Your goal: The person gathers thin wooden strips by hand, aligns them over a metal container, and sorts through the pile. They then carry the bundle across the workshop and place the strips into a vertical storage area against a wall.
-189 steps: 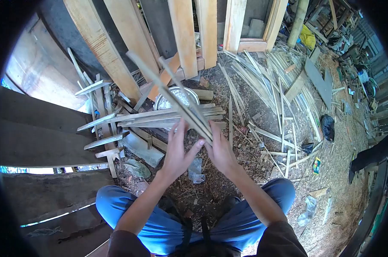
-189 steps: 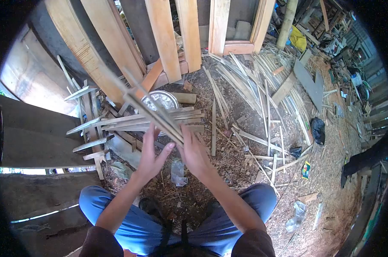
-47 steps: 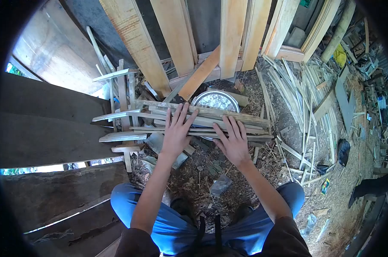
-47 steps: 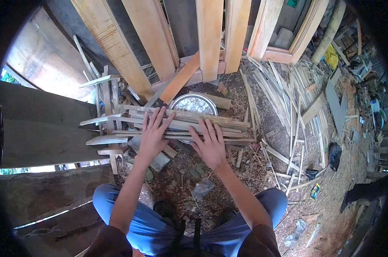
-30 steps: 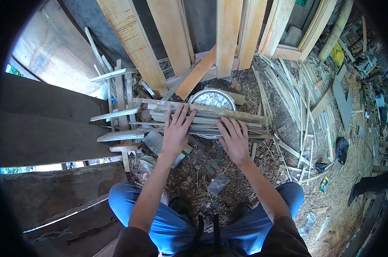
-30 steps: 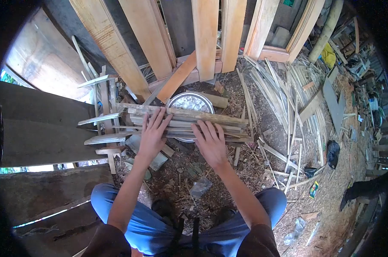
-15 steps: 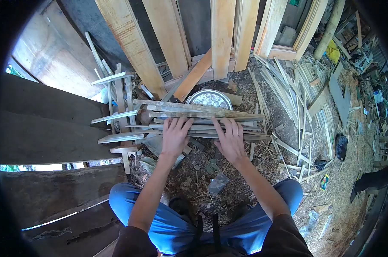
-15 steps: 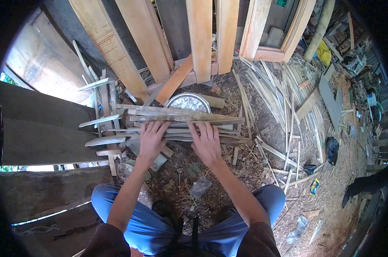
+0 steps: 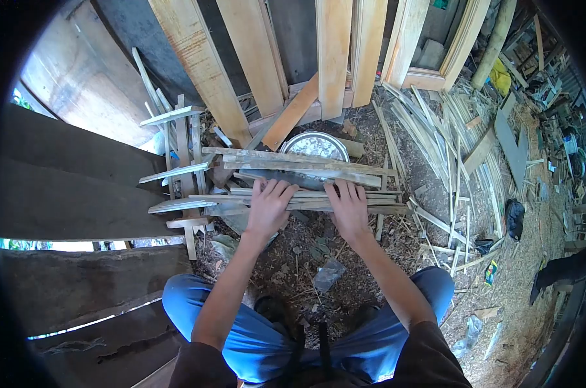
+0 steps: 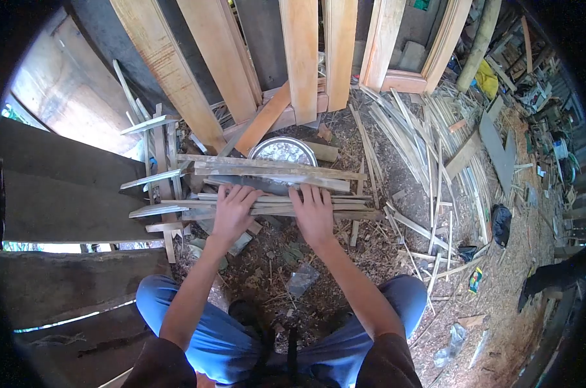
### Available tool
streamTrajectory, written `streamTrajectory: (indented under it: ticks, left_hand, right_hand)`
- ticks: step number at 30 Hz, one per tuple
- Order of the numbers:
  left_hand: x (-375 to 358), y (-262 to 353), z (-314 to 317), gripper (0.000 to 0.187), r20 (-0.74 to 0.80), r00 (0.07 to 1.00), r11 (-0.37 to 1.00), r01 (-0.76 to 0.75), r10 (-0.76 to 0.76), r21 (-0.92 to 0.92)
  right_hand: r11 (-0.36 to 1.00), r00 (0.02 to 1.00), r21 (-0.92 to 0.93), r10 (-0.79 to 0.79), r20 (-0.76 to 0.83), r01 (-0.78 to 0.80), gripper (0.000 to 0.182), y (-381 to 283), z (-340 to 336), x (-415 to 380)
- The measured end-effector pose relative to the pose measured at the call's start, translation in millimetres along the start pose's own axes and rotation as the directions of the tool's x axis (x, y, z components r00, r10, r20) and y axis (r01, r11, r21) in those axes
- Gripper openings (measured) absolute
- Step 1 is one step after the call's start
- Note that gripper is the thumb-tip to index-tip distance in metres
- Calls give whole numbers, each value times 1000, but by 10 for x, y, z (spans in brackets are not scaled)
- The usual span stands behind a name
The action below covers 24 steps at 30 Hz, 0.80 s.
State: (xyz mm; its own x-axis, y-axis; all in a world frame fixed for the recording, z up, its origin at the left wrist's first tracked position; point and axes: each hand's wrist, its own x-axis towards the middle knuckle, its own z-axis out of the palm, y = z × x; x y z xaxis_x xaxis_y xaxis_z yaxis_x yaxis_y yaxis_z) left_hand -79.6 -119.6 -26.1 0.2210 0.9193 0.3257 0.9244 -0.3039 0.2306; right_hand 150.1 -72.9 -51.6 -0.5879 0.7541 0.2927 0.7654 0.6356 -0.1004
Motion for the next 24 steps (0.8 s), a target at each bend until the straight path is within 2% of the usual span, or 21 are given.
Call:
streamTrajectory:
  ticks: [3, 5, 8, 12, 14, 18, 19, 21, 24]
  left_hand:
    - [-1, 52, -21, 61, -4, 999, 999, 33, -33, -19]
    - [18, 88, -67, 62, -5, 998, 997, 57, -58, -43]
    - [41, 150, -149, 66, -29, 999, 999, 34, -34, 12]
    - [40, 264, -181, 67, 36, 998, 998, 53, -54, 37]
    - [19, 324, -157, 67, 63, 997, 998, 44, -46, 32]
    - [-15, 383, -181, 62, 208, 975, 995, 64, -78, 77]
    - [0, 390, -206, 61, 253, 964, 992, 54, -81, 112]
    - [-1, 382, -223, 60, 236, 970, 994, 39, -62, 103]
    - [69, 430, -268, 61, 251, 966, 995, 30, -54, 98]
  right_hand:
    - [999, 1000, 24, 24, -4, -23, 64, -3, -51, 28]
    - [993, 997, 111, 28, 69, -36, 64, 18, -128, 54]
    - [999, 999, 52, -17, 32, 16, 66, 33, -101, 17]
    - [995, 994, 93, -34, 105, 25, 64, 49, -334, -22]
    - [986, 978, 147, -100, 182, 74, 61, 113, -387, -64]
    - [983, 969, 154, -131, 208, 100, 63, 106, -460, -133]
    - [984, 969, 150, -128, 209, 97, 64, 82, -483, -158]
    - [985, 969, 146, -123, 213, 93, 64, 52, -525, -218]
    - [989, 954, 149, -40, 296, -5, 64, 72, -609, -322]
